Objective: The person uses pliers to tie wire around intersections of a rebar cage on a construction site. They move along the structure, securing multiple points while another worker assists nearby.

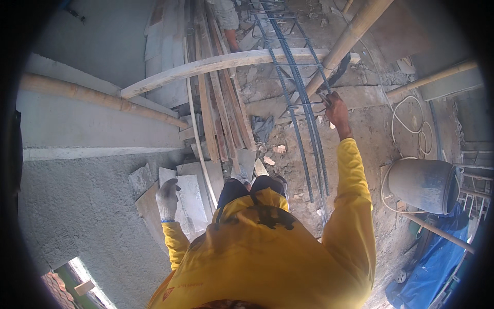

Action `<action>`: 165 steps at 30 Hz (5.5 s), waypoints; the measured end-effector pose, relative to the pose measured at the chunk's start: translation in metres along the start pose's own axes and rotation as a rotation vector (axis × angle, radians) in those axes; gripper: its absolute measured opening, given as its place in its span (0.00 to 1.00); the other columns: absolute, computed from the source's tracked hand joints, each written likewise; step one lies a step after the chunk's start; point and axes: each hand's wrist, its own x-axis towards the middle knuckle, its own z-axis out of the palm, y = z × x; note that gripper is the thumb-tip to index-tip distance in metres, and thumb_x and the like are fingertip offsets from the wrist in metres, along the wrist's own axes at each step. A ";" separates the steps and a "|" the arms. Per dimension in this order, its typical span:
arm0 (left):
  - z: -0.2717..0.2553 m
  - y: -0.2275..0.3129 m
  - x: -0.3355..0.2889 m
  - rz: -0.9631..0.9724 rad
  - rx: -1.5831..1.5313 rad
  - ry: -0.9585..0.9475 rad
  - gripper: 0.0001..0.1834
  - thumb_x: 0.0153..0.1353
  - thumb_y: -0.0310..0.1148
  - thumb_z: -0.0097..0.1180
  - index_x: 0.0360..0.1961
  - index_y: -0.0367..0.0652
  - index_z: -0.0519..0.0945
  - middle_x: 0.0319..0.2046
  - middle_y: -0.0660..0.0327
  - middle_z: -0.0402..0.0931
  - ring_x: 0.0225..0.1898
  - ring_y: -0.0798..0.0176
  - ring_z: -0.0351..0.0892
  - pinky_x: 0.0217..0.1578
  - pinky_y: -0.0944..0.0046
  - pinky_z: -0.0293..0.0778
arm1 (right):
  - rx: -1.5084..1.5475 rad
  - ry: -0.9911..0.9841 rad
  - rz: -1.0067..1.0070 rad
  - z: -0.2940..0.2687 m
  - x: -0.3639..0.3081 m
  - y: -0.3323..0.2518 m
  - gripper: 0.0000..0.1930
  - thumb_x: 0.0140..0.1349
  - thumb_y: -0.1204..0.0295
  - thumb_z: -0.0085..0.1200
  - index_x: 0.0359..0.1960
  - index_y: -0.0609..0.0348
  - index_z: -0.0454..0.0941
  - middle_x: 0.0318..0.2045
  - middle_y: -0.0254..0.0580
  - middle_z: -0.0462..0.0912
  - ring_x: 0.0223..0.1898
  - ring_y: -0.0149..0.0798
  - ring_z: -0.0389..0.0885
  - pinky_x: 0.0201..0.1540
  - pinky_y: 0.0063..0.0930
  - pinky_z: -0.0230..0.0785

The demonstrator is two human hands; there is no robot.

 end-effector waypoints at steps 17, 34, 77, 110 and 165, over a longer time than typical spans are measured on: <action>-0.049 0.062 0.229 0.348 0.030 0.140 0.14 0.72 0.24 0.54 0.52 0.33 0.87 0.43 0.50 0.88 0.33 0.59 0.85 0.38 0.58 0.81 | -0.186 0.021 0.259 0.018 0.014 -0.009 0.20 0.71 0.53 0.68 0.45 0.61 0.86 0.45 0.59 0.81 0.47 0.69 0.85 0.46 0.58 0.75; 0.061 0.148 0.480 0.599 0.395 0.259 0.11 0.74 0.30 0.53 0.49 0.43 0.86 0.43 0.45 0.89 0.47 0.35 0.88 0.50 0.42 0.80 | 0.027 0.045 0.369 0.004 0.021 -0.012 0.19 0.66 0.58 0.73 0.47 0.61 0.88 0.43 0.55 0.81 0.45 0.63 0.84 0.47 0.51 0.74; 0.075 0.209 0.529 0.877 0.623 0.238 0.18 0.64 0.25 0.60 0.55 0.46 0.83 0.31 0.54 0.83 0.25 0.44 0.83 0.27 0.45 0.79 | 0.081 -0.160 0.504 -0.008 0.054 -0.038 0.08 0.67 0.76 0.66 0.43 0.63 0.80 0.35 0.51 0.84 0.40 0.57 0.84 0.46 0.50 0.75; 0.078 0.210 0.566 0.755 0.556 0.258 0.10 0.70 0.33 0.60 0.50 0.51 0.85 0.34 0.49 0.88 0.34 0.43 0.89 0.35 0.46 0.84 | 0.099 -0.202 0.489 -0.005 0.044 -0.022 0.11 0.72 0.70 0.65 0.49 0.64 0.82 0.33 0.47 0.83 0.36 0.45 0.78 0.42 0.43 0.72; 0.082 0.209 0.555 0.332 0.589 0.150 0.13 0.70 0.36 0.54 0.50 0.47 0.86 0.43 0.44 0.91 0.47 0.36 0.91 0.49 0.39 0.85 | 0.019 -0.212 0.445 -0.009 0.036 -0.020 0.15 0.68 0.68 0.70 0.45 0.70 0.82 0.38 0.66 0.86 0.40 0.68 0.84 0.43 0.52 0.74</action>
